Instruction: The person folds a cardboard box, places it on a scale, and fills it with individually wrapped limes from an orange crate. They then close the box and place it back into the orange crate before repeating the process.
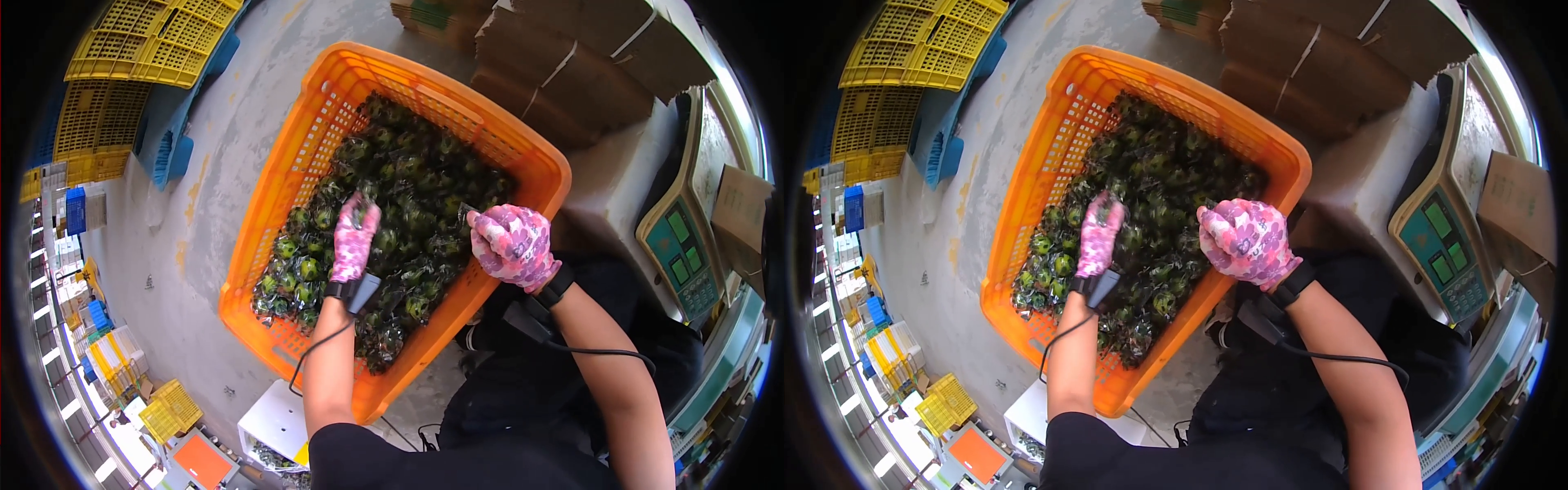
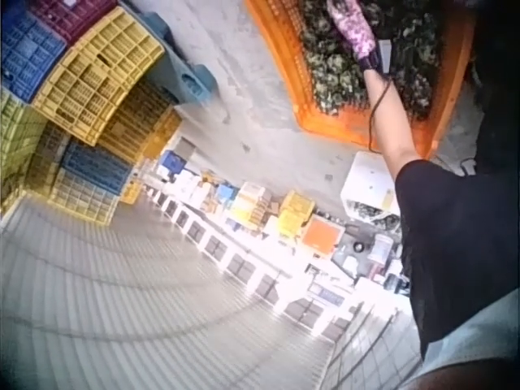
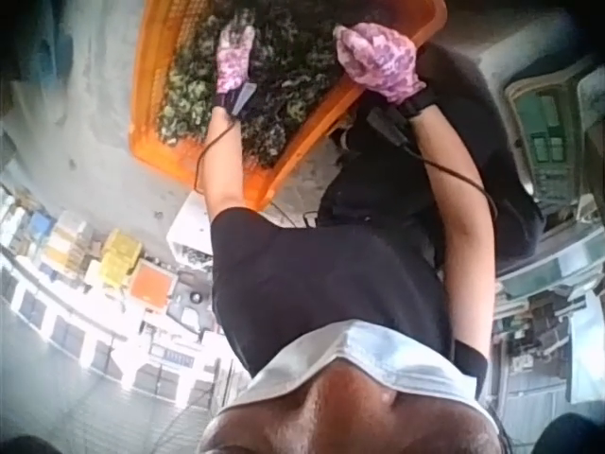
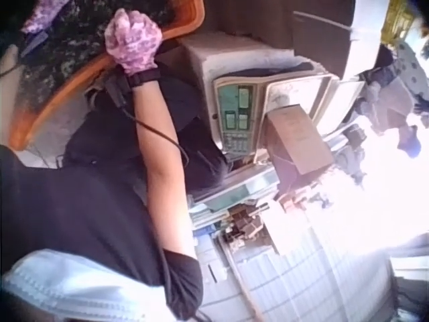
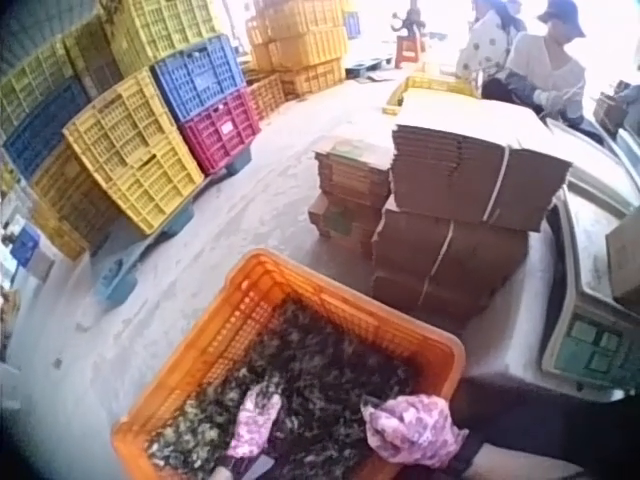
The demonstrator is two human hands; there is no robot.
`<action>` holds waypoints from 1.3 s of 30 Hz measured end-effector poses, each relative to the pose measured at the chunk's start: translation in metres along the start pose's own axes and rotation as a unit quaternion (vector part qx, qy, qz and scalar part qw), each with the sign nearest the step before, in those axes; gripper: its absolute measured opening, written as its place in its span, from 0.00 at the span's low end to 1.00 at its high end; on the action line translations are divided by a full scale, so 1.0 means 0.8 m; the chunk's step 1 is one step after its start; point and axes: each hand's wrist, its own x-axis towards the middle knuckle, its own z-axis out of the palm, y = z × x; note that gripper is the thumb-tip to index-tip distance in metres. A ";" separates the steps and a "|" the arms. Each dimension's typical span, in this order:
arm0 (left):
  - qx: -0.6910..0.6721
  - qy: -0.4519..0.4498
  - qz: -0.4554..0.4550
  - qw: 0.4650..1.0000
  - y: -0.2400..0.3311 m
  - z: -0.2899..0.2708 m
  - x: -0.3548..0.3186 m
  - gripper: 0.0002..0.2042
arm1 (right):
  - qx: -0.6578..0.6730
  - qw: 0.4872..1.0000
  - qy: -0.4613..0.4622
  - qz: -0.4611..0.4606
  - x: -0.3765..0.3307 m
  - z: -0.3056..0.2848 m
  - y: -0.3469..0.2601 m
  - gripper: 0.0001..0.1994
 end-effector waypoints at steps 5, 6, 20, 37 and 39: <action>-0.029 0.099 0.035 0.994 0.000 -0.023 -0.004 0.32 | 0.005 1.000 -0.001 -0.001 0.003 0.005 -0.009 0.10; 0.110 0.132 0.076 0.982 0.029 0.018 -0.019 0.32 | -0.017 1.000 -0.012 0.002 -0.008 -0.002 0.007 0.11; 0.034 -0.076 0.010 0.996 0.003 0.058 0.009 0.23 | 0.000 0.998 -0.060 0.027 -0.007 0.005 -0.003 0.12; -0.160 -0.299 0.115 0.934 0.220 0.130 -0.183 0.22 | -0.154 0.956 0.236 0.082 -0.052 -0.360 -0.071 0.29; -0.195 -0.285 0.110 0.932 0.235 0.156 -0.191 0.20 | -0.306 0.893 0.316 0.098 -0.069 -0.453 -0.051 0.28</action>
